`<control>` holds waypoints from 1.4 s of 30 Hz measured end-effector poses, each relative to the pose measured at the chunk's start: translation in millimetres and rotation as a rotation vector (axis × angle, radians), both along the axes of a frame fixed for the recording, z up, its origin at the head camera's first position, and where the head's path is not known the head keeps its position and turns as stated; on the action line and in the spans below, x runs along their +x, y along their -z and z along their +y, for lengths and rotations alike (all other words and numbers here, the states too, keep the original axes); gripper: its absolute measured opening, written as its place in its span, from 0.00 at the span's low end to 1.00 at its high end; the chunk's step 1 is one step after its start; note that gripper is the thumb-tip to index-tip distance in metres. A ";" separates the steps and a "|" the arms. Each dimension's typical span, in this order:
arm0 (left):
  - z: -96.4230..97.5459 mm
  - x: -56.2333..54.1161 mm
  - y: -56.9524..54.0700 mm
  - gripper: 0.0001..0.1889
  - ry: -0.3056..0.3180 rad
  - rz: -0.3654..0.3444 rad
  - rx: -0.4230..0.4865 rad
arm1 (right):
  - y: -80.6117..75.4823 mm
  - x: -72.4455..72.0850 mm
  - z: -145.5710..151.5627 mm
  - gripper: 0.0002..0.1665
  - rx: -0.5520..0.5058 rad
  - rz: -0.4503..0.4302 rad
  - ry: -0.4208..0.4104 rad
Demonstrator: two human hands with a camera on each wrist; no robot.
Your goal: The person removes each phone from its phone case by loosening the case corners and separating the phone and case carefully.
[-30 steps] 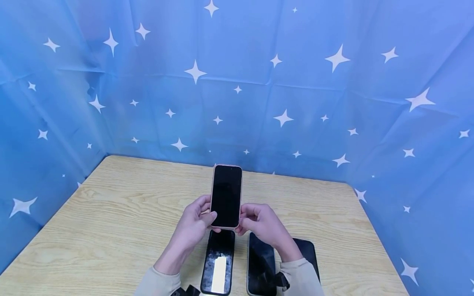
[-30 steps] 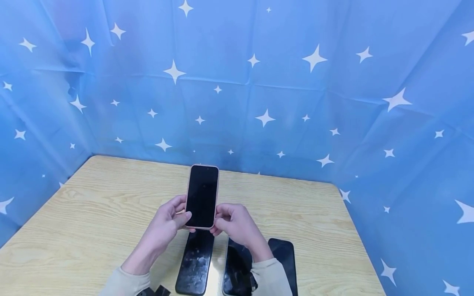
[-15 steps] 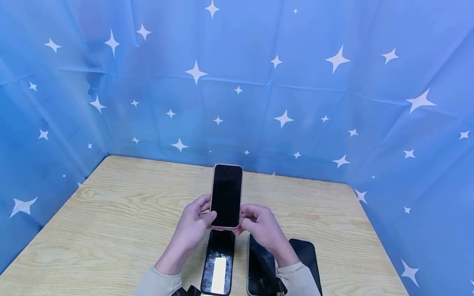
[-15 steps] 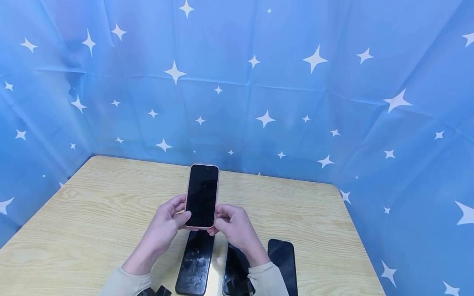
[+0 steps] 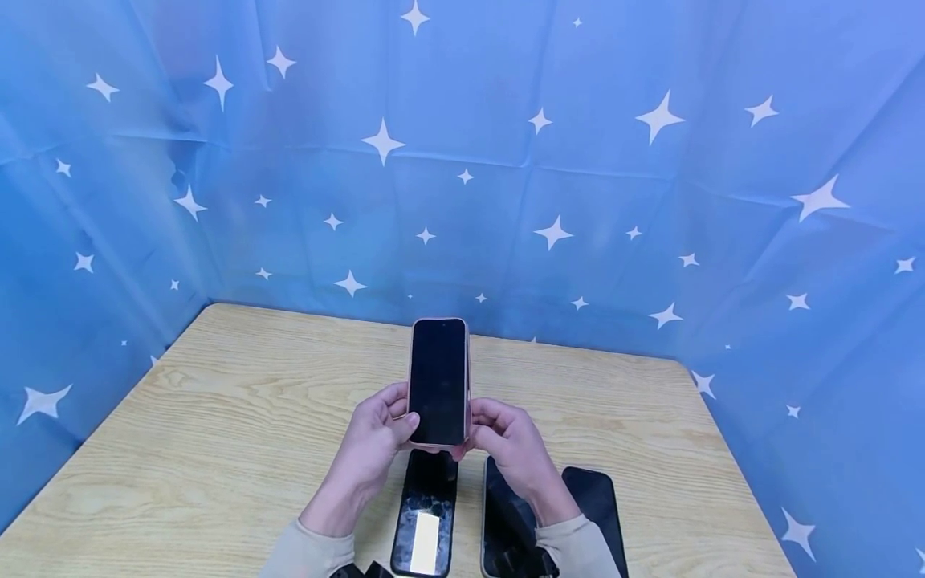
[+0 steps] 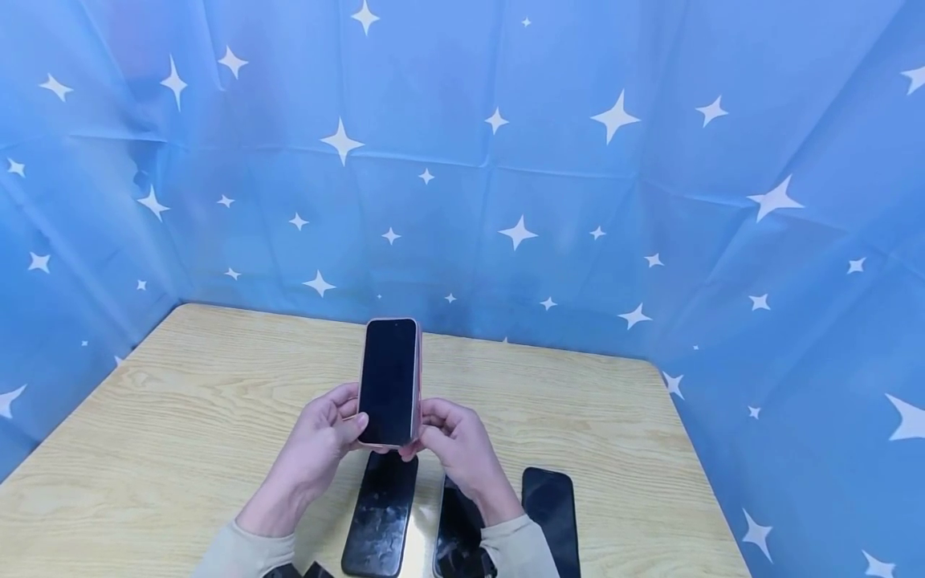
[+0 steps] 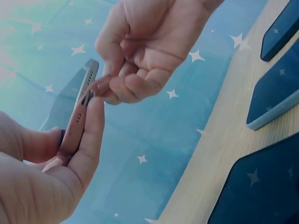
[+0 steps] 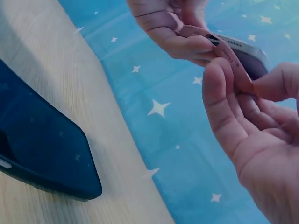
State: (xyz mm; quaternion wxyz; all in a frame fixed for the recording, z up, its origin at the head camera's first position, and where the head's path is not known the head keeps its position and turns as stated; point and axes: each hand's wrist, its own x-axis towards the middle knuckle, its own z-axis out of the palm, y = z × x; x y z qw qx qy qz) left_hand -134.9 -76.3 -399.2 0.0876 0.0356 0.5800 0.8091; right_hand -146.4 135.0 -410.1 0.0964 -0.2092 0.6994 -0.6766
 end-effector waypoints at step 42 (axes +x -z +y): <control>9.9 6.6 1.8 0.21 -0.149 0.084 -0.254 | -12.5 10.8 -7.3 0.05 0.450 0.058 0.194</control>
